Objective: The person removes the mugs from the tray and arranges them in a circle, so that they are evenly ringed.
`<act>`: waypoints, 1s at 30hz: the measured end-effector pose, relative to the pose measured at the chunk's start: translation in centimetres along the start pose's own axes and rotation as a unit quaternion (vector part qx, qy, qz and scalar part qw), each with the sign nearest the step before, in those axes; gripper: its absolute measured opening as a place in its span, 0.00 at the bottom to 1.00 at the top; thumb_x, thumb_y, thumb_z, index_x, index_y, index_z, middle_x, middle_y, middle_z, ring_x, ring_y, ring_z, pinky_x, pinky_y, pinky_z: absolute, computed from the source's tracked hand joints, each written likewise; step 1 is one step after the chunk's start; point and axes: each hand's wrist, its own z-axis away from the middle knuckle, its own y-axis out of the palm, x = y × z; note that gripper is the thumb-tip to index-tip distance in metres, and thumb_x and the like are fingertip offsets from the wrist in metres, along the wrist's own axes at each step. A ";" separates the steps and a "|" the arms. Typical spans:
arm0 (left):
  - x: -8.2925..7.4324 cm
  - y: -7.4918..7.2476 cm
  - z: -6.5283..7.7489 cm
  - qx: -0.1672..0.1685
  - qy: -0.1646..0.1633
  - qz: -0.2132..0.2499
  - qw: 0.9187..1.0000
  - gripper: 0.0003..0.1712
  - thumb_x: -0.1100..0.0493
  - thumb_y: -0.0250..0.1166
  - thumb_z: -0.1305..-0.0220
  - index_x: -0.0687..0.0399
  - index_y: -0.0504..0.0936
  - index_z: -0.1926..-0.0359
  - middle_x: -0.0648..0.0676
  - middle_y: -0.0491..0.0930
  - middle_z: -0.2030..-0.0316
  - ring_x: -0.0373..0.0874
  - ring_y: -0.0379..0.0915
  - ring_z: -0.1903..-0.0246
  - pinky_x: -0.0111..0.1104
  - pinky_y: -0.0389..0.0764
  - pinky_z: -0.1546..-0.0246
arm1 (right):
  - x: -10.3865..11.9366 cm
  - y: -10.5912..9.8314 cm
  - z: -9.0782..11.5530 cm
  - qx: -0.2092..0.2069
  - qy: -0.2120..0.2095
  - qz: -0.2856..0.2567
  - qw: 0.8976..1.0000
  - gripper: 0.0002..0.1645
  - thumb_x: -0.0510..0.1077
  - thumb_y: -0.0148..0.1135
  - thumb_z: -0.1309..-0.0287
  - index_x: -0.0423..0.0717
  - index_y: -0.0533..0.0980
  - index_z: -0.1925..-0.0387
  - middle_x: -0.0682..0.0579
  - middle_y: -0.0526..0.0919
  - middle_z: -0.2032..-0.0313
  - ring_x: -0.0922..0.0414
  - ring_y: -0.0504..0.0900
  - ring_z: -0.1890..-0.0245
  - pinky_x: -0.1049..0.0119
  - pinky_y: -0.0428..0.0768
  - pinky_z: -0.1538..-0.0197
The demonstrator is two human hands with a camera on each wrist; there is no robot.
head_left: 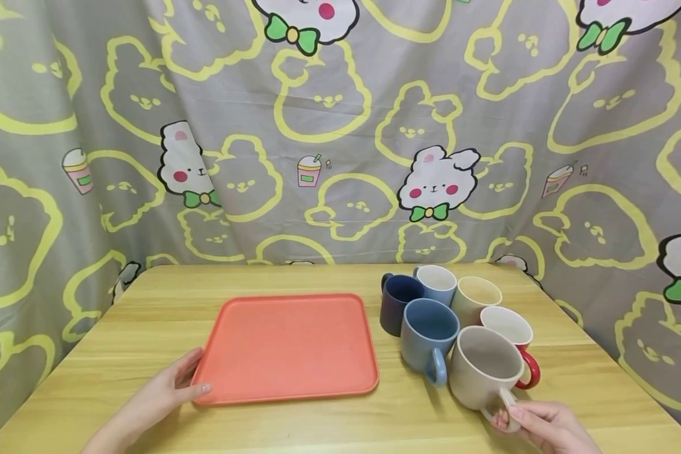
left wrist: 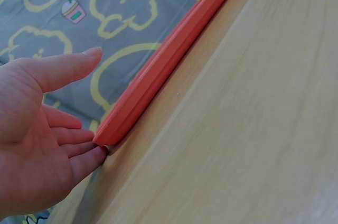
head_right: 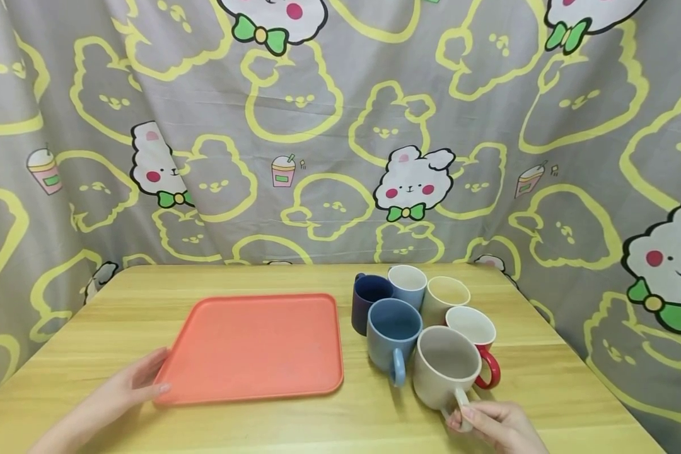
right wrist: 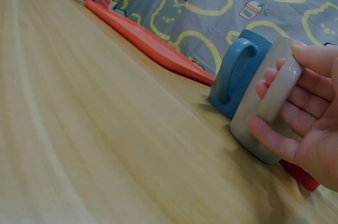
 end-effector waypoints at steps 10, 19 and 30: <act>-0.1 0.1 0.2 -0.001 -0.002 0.005 1.000 0.49 0.55 0.62 0.38 0.78 0.41 0.33 0.76 0.43 0.34 0.68 0.50 0.37 0.47 0.63 0.42 | 0.5 -0.8 0.0 0.030 0.021 0.027 0.999 0.22 0.32 0.36 0.31 0.40 0.79 0.53 0.52 0.83 0.56 0.61 0.78 0.52 0.70 0.73 0.48; -0.4 -0.7 0.8 -0.022 0.019 -0.034 0.999 0.45 0.55 0.58 0.35 0.79 0.42 0.34 0.77 0.45 0.35 0.68 0.49 0.37 0.49 0.59 0.41 | 3.0 -2.2 0.9 -0.043 -0.025 0.227 0.973 0.24 0.29 0.37 0.32 0.45 0.80 0.57 0.56 0.84 0.60 0.61 0.81 0.59 0.69 0.78 0.56; -11.0 -1.9 0.6 -0.075 0.151 -0.126 0.978 0.43 0.50 0.56 0.33 0.65 0.45 0.29 0.70 0.51 0.33 0.68 0.50 0.37 0.52 0.58 0.41 | 13.5 4.3 -6.2 -0.150 -0.094 0.514 0.839 0.13 0.37 0.50 0.35 0.43 0.80 0.56 0.54 0.85 0.63 0.62 0.81 0.61 0.74 0.76 0.59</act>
